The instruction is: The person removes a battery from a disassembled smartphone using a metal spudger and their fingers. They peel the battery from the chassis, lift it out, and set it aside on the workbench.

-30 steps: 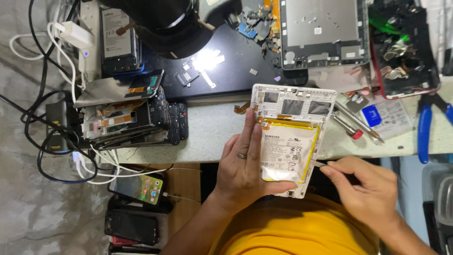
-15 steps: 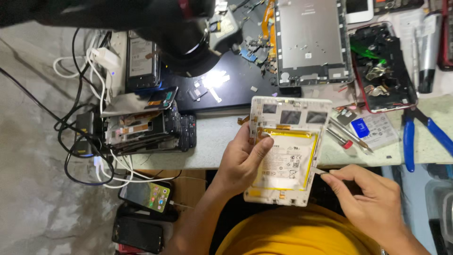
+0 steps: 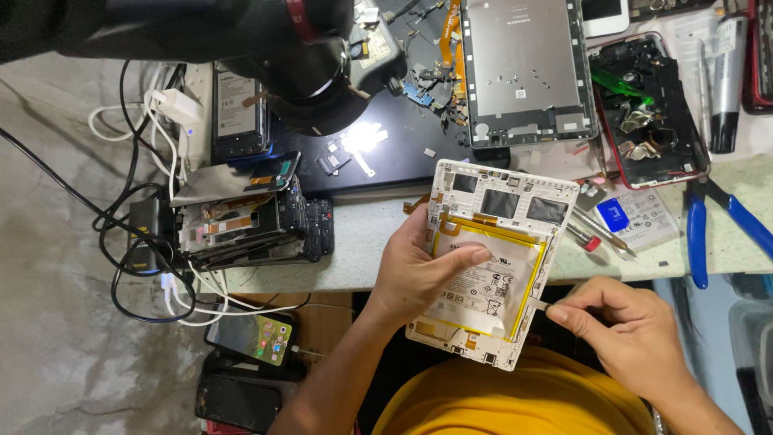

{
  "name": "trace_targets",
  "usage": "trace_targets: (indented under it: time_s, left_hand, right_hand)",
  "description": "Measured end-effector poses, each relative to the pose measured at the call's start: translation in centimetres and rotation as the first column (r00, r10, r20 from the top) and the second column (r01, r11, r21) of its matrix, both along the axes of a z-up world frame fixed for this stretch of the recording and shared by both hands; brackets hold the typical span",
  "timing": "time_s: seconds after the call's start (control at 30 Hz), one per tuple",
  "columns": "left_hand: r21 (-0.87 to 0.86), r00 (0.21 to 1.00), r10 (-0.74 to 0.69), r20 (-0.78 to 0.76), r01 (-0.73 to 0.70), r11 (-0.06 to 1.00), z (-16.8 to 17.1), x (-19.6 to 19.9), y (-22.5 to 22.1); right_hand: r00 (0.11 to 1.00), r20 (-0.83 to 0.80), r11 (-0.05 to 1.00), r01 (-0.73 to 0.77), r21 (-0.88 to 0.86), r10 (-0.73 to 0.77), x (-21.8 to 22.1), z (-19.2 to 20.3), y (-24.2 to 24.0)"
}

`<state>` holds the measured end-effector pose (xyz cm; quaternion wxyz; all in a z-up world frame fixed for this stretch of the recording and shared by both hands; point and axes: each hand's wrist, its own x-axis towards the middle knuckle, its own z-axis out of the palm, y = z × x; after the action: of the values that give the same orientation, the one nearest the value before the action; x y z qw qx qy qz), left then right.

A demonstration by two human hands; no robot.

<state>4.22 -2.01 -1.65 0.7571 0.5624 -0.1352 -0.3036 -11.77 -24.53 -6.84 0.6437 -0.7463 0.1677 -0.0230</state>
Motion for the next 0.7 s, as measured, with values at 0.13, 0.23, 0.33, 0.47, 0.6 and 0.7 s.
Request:
trace_targets:
  time_s: [0.13,0.23,0.33,0.47,0.6,0.7]
  left_hand:
    - [0.000,0.999,-0.001,-0.038,0.001,1.000,-0.2,-0.1,0.0]
    - [0.072,0.996,0.056,0.075,-0.061,0.996,-0.2,-0.7,-0.6]
    - [0.113,0.989,0.090,0.116,-0.103,0.988,-0.1,-0.8,-0.7]
    - [0.124,0.985,0.095,0.144,-0.113,0.986,0.0,-0.8,-0.8]
    - [0.161,0.993,0.071,0.096,-0.086,0.983,0.2,-0.8,-0.7]
    - [0.147,0.990,0.086,0.114,-0.102,0.984,0.3,-0.8,-0.6]
  right_hand:
    - [1.000,0.001,0.986,-0.008,-0.165,0.008,0.8,0.6,0.4]
    - [0.999,-0.014,0.797,0.027,-0.604,-0.045,0.1,3.6,1.0]
    - [0.990,-0.001,0.649,0.091,-0.756,-0.140,-0.7,6.3,1.4]
    - [0.985,0.125,0.667,0.173,-0.725,-0.120,-0.2,6.9,1.1]
    - [0.974,0.216,0.678,0.208,-0.705,-0.074,0.9,6.7,1.4]
    - [0.980,0.177,0.655,0.189,-0.732,-0.085,1.5,7.2,1.8]
